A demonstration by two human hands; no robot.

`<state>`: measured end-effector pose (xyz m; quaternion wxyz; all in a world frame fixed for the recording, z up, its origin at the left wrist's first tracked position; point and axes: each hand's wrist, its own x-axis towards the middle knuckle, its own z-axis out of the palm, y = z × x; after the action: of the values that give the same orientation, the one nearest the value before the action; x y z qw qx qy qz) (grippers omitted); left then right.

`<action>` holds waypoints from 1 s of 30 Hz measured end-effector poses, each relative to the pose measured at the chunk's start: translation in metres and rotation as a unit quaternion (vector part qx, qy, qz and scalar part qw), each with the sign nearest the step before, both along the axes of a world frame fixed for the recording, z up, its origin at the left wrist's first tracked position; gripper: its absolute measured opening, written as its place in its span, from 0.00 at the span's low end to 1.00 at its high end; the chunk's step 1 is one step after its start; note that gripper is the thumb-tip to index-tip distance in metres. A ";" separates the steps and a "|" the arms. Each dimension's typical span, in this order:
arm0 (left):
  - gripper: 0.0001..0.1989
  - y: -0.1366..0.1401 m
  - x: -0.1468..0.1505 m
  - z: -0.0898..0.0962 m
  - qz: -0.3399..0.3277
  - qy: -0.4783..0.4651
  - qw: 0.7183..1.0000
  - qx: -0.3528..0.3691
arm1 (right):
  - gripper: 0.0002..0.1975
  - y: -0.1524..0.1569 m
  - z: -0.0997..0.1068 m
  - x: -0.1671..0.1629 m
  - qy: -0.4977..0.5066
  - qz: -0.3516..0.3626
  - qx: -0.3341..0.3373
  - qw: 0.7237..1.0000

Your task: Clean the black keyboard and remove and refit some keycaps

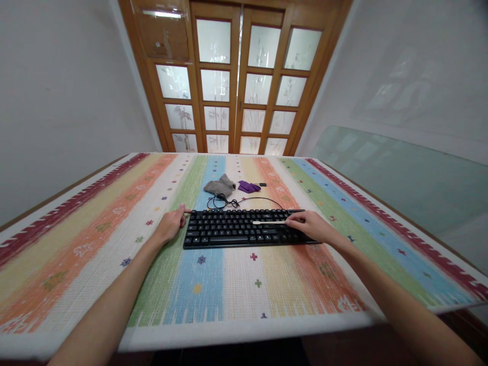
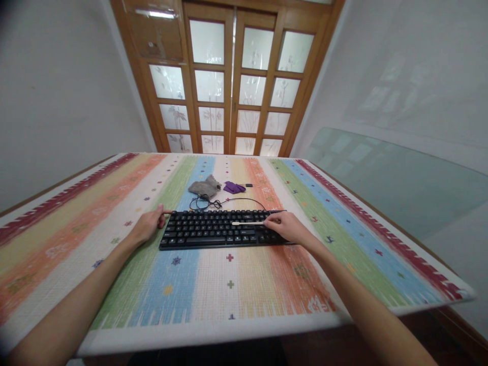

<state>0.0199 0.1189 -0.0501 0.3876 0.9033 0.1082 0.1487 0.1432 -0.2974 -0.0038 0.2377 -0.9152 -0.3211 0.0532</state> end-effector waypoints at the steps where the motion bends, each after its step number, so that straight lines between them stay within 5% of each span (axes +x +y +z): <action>1: 0.39 0.000 0.000 0.000 0.000 0.000 1.000 0.000 | 0.20 -0.004 -0.001 0.001 0.000 -0.004 0.001 1.000; 30: 0.38 0.004 0.001 -0.004 -0.001 0.005 1.000 0.022 | 0.32 -0.101 -0.009 0.030 -0.002 -0.131 0.018 0.991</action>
<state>0.0211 0.1225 -0.0543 0.3672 0.9125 0.1056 0.1462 0.1737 -0.3985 -0.0123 0.2585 -0.9449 -0.2003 0.0137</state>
